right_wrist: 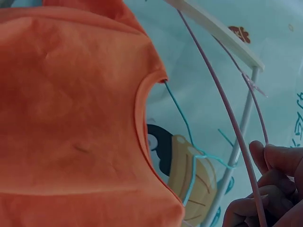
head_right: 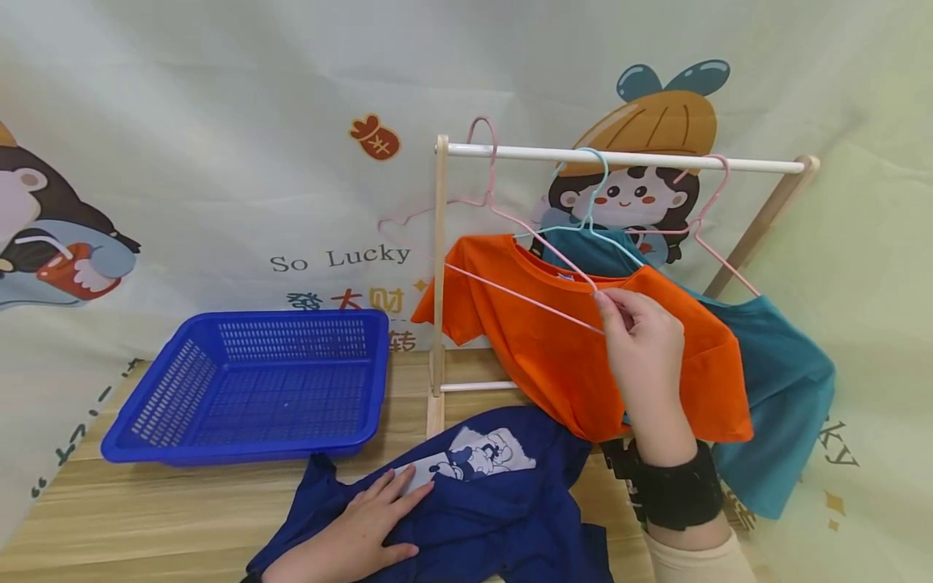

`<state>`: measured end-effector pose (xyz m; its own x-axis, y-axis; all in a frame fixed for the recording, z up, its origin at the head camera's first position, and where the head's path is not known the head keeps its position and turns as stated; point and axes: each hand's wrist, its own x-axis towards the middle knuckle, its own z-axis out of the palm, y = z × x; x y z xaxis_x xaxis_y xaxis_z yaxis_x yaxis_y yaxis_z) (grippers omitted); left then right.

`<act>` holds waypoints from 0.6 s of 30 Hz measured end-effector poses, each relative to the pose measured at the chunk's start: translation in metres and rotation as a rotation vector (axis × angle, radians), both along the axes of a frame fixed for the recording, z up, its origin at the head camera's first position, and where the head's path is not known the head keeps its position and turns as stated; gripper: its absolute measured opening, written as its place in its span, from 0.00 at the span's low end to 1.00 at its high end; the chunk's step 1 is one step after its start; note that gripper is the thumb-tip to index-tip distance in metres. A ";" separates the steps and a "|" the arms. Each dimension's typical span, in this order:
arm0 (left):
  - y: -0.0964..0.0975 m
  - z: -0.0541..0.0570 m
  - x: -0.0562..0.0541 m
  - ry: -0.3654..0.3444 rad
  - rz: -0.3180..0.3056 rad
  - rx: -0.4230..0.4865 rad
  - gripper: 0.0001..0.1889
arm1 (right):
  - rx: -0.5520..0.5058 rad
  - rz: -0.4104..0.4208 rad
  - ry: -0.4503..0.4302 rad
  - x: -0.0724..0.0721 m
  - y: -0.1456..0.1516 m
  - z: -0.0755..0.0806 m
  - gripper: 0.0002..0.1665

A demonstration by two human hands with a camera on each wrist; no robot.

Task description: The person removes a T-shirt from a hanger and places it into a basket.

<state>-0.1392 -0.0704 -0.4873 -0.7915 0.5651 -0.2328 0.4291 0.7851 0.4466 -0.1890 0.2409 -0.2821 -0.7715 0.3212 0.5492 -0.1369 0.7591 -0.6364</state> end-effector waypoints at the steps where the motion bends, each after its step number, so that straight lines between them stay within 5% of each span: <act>1: 0.000 0.000 0.000 0.001 0.000 0.000 0.39 | 0.010 0.006 0.000 -0.002 -0.001 -0.002 0.20; 18: 0.003 -0.003 -0.001 -0.026 0.015 -0.038 0.39 | 0.070 0.088 0.059 0.004 -0.006 -0.033 0.17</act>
